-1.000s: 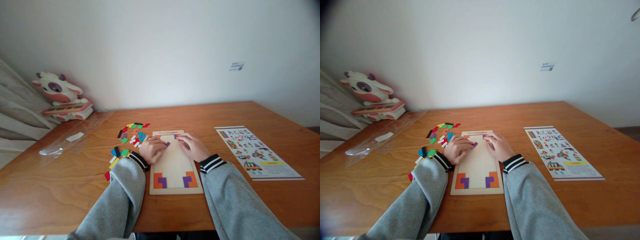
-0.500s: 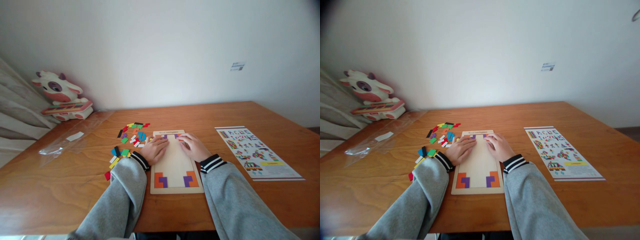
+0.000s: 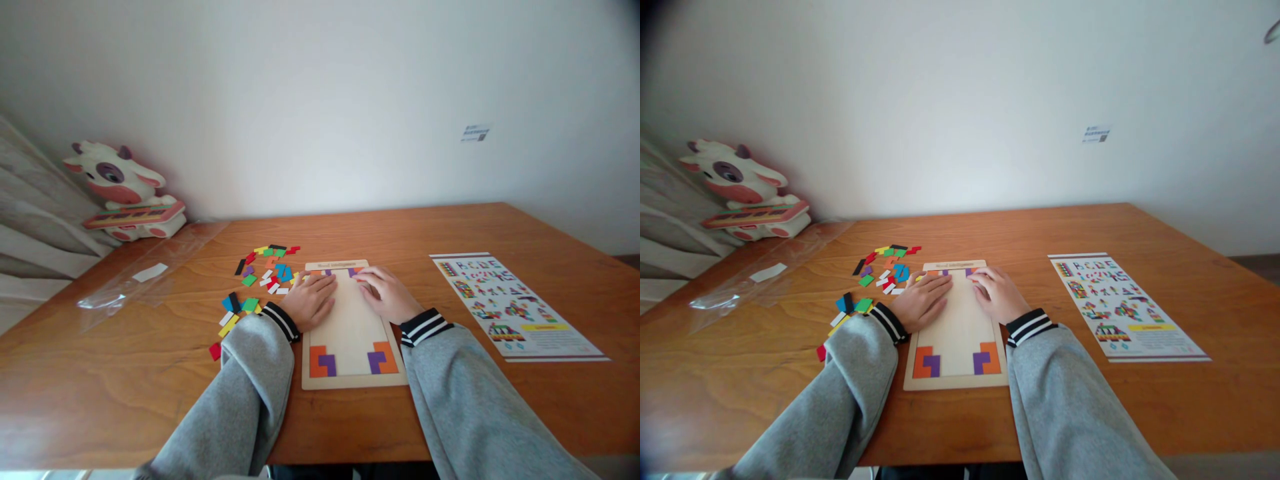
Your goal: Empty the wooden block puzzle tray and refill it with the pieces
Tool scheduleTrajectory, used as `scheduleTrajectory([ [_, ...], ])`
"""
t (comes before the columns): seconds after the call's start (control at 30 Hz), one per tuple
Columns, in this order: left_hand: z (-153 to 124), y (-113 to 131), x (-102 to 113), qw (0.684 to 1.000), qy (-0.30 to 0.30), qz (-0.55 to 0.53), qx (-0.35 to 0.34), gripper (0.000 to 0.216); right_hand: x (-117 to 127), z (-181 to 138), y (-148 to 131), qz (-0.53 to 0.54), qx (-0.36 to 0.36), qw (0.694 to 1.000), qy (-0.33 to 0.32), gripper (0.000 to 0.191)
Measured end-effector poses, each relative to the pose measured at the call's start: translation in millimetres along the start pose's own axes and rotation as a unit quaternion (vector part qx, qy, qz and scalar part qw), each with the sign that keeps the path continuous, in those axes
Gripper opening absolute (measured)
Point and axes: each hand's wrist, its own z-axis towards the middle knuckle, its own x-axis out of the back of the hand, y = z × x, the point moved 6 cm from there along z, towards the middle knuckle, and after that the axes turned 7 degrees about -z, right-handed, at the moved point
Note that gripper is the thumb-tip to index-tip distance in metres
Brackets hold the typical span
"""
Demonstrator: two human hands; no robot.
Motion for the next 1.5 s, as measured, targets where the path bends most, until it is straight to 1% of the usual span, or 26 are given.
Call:
scheduleTrajectory([
  [0.2,0.3,-1.6,2.2,0.999,0.004,0.026,0.022,0.044,-1.7,-1.4,1.1,0.000,0.001,1.000,-0.012,0.030],
  [0.33,-0.2,-5.5,-0.4,0.999,0.004,0.028,0.026,0.046,-4.3,-2.8,3.8,-0.005,-0.002,1.000,-0.017,0.028],
  [0.47,-1.7,-8.3,-6.5,1.000,-0.024,0.012,0.016,0.054,-6.1,-3.5,4.7,-0.015,-0.004,1.000,-0.019,0.025],
  [0.57,-2.6,-9.5,-8.3,0.999,-0.038,-0.003,0.014,0.056,-6.1,-3.5,4.2,-0.015,-0.005,1.000,-0.018,0.024],
  [0.8,-2.5,-7.6,-4.2,0.998,-0.019,-0.052,-0.003,0.038,-5.4,-3.1,3.5,-0.014,-0.005,1.000,-0.019,0.025],
  [0.93,-2.2,-7.6,0.1,0.999,0.001,-0.034,0.012,0.033,-5.0,-3.1,3.0,-0.017,-0.003,1.000,-0.018,0.025],
  [1.07,-2.5,-8.7,1.9,0.999,0.000,-0.011,0.038,0.035,-4.5,-3.5,2.8,-0.017,-0.002,1.000,-0.016,0.024],
  [1.23,-2.8,-7.0,0.1,0.999,-0.002,-0.035,0.013,0.036,-4.8,-3.2,3.0,-0.014,-0.001,1.000,-0.018,0.023],
  [1.5,-2.1,-8.0,1.8,1.000,0.015,-0.005,0.024,0.039,-4.6,-3.2,2.5,-0.014,-0.002,1.000,-0.013,0.022],
])
